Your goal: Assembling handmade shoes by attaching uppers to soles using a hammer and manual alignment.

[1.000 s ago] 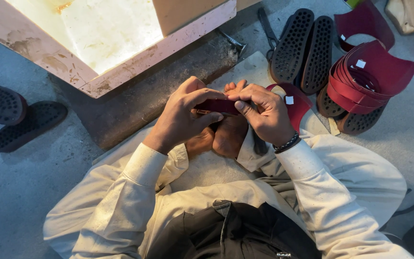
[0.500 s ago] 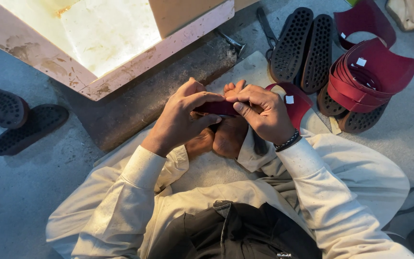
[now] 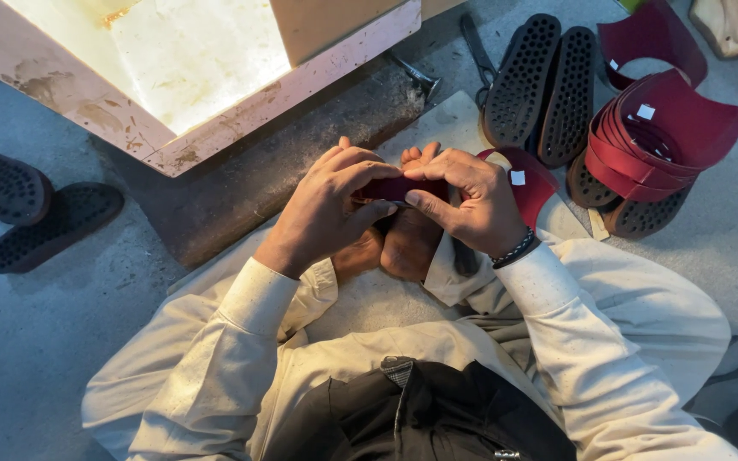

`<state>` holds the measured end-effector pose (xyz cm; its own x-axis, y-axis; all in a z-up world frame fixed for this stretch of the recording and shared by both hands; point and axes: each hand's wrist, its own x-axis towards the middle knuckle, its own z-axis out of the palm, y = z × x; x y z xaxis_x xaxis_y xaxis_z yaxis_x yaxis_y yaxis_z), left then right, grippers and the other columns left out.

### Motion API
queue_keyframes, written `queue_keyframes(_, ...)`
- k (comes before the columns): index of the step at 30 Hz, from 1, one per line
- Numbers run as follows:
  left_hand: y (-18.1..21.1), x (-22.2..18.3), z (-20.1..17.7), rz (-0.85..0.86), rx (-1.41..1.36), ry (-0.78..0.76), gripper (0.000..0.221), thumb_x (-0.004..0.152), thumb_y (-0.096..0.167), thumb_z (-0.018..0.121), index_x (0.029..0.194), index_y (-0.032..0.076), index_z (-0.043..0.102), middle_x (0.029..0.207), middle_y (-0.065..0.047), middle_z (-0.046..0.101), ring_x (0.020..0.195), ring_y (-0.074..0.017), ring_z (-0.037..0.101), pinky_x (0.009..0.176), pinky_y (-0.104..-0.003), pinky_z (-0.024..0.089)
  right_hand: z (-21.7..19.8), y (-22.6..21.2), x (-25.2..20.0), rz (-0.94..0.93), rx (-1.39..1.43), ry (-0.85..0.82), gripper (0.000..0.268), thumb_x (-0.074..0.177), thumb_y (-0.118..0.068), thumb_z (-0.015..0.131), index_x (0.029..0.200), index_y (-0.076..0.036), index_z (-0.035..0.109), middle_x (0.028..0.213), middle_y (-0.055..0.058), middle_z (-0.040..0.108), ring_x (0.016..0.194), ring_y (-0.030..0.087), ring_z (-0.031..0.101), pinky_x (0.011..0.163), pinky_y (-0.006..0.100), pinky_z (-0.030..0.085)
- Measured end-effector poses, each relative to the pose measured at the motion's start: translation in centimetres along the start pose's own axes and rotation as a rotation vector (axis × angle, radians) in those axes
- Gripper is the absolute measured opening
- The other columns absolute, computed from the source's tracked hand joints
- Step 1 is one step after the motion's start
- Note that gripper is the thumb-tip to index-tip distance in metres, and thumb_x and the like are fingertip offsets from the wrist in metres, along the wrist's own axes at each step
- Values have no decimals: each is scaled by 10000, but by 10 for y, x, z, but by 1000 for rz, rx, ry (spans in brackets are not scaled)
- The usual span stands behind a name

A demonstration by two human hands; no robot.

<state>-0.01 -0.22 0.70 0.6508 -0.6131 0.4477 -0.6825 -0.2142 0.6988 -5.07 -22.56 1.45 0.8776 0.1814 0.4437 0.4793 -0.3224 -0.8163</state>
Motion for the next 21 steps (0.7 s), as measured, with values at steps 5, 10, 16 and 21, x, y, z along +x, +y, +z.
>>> queue_keyframes(5,3,0,-1,10,31,-8,391,824,210,858,1165,75,723,1049,-147,705,978,-369,659,849,-454,530,6,0,-1,3,-33,37,217,874,-127,854,1034,2,783,914,174,730,895,355,750,703,371,583)
queue_keyframes(10,0,-4,3,49,79,-9,376,848,208,837,1182,80,724,1066,-142,713,1012,-369,669,881,-444,540,14,5,-6,95,-106,94,187,843,-129,879,988,-37,805,869,132,713,854,319,752,711,342,587)
queue_keyframes(16,5,-10,3,79,117,-24,344,887,196,781,1200,69,715,1097,-158,719,1055,-368,679,915,-455,541,9,14,-4,144,-175,63,92,825,-103,866,896,-83,812,851,146,663,833,334,730,693,401,573)
queue_keyframes(21,-3,-22,12,-7,125,-44,384,904,197,729,1258,85,629,1148,-171,678,989,-454,686,806,-560,561,3,-10,-6,422,-173,10,171,852,-250,858,997,-168,818,963,76,681,971,274,710,844,419,557)
